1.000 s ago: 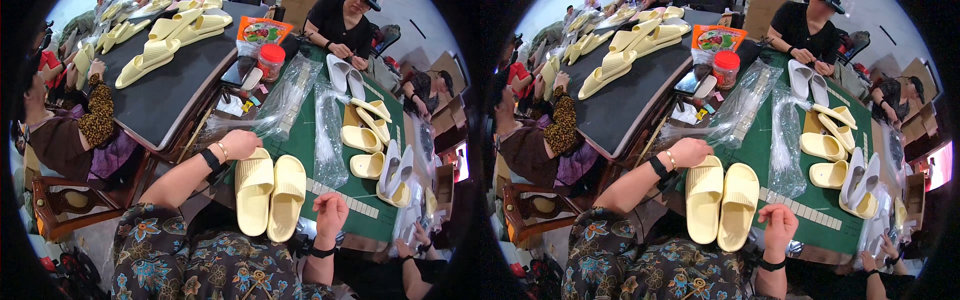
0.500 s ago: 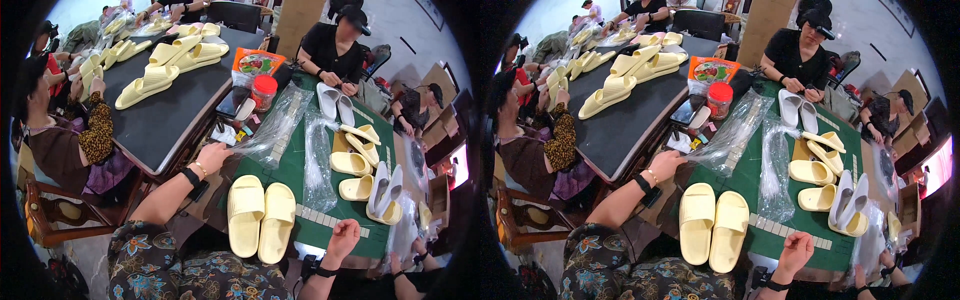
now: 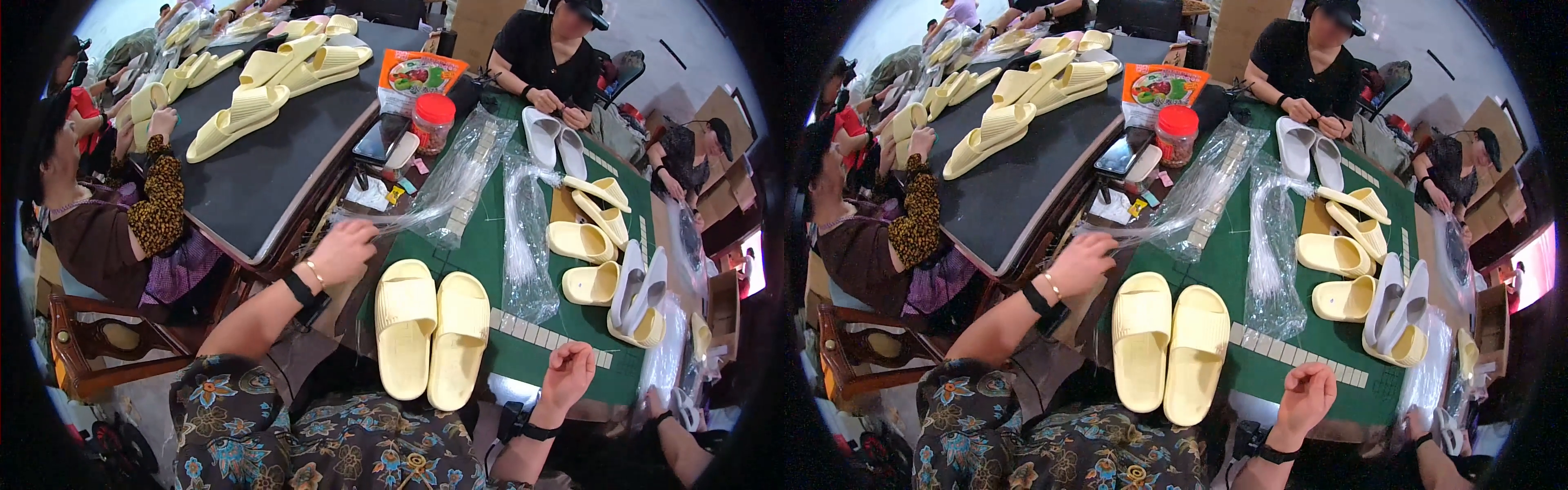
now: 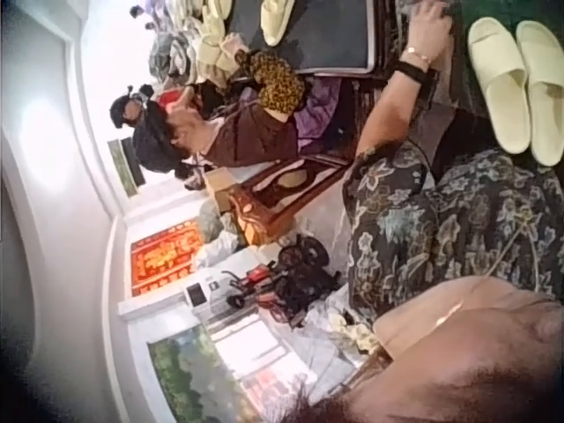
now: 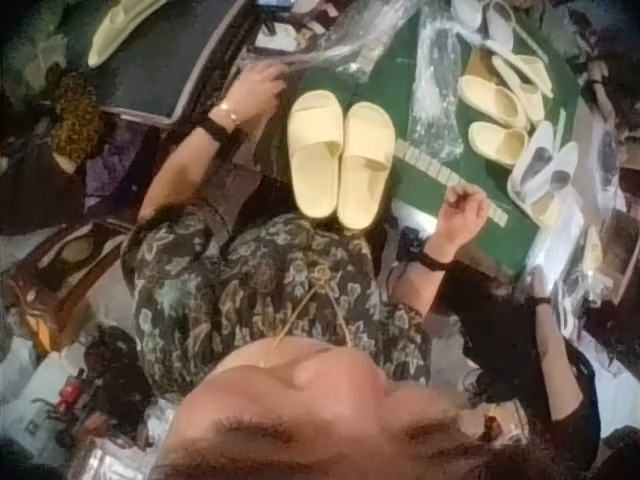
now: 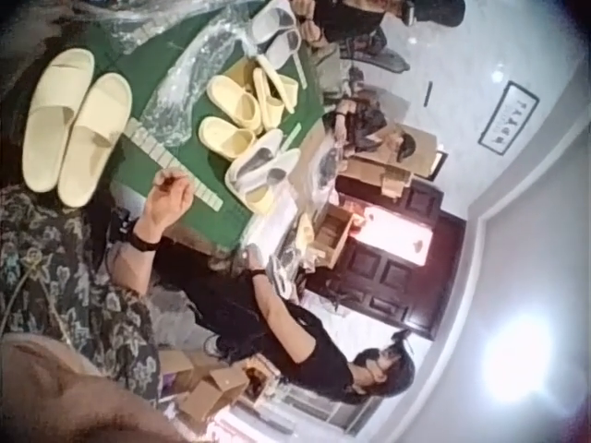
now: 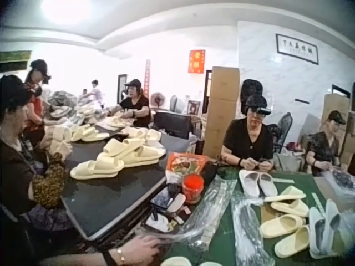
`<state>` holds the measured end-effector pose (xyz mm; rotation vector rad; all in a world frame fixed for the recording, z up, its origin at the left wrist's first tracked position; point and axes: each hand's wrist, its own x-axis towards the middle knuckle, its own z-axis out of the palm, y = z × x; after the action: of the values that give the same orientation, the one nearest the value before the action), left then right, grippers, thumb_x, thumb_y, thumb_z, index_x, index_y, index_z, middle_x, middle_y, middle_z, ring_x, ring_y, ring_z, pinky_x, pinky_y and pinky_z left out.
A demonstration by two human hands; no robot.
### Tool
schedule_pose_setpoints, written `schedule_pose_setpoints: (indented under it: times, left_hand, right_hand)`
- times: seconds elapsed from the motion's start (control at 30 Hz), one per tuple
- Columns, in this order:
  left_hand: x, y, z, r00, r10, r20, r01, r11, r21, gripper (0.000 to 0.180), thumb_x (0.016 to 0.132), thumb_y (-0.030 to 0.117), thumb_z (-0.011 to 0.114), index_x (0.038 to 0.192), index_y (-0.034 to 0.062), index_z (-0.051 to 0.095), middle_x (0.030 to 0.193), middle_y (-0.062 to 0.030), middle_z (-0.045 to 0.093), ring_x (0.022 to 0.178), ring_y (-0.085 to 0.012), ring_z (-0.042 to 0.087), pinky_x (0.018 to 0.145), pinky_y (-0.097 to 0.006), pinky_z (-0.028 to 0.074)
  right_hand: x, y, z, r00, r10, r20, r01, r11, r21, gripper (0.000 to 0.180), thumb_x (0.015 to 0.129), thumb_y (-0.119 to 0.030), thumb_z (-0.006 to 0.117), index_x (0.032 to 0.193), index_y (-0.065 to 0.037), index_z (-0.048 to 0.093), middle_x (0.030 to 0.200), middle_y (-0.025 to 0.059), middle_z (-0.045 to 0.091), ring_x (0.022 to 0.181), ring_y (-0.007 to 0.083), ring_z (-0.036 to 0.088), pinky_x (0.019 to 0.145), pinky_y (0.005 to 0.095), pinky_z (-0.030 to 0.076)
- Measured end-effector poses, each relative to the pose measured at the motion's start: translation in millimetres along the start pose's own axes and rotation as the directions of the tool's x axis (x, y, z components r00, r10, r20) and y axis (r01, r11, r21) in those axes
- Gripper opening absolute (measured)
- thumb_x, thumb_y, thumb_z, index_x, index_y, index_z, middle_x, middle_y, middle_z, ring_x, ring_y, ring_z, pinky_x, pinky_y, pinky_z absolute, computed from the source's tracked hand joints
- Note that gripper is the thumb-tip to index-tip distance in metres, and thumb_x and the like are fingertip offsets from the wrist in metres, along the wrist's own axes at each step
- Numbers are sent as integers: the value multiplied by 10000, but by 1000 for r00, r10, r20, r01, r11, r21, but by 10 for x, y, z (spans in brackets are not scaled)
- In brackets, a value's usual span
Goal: Finishing and inspecting rubber slides in a workshop environment.
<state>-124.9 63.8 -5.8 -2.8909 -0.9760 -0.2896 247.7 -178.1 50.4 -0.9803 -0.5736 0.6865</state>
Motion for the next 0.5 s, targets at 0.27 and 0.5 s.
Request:
schedule_pose_setpoints:
  times: [0.27,0.5]
  left_hand:
    - [-131,62,-46,937,-267,-226,207,945,-255,271,781,54,579,1030,95,675,1120,-96,594,1088,-287,546,899,-387,468]
    - [-152,211,40,856,-504,117,518,833,-197,164,873,221,590,836,62,598,816,-143,649,765,-313,661,692,-426,544]
  right_hand:
    - [-120,-20,194,974,74,215,-77,997,5,240,1000,-210,510,853,-24,547,756,84,562,600,162,481,491,258,376]
    - [-153,35,219,964,93,250,-90,996,-22,304,976,-254,563,847,21,577,733,144,612,560,179,520,498,267,414]
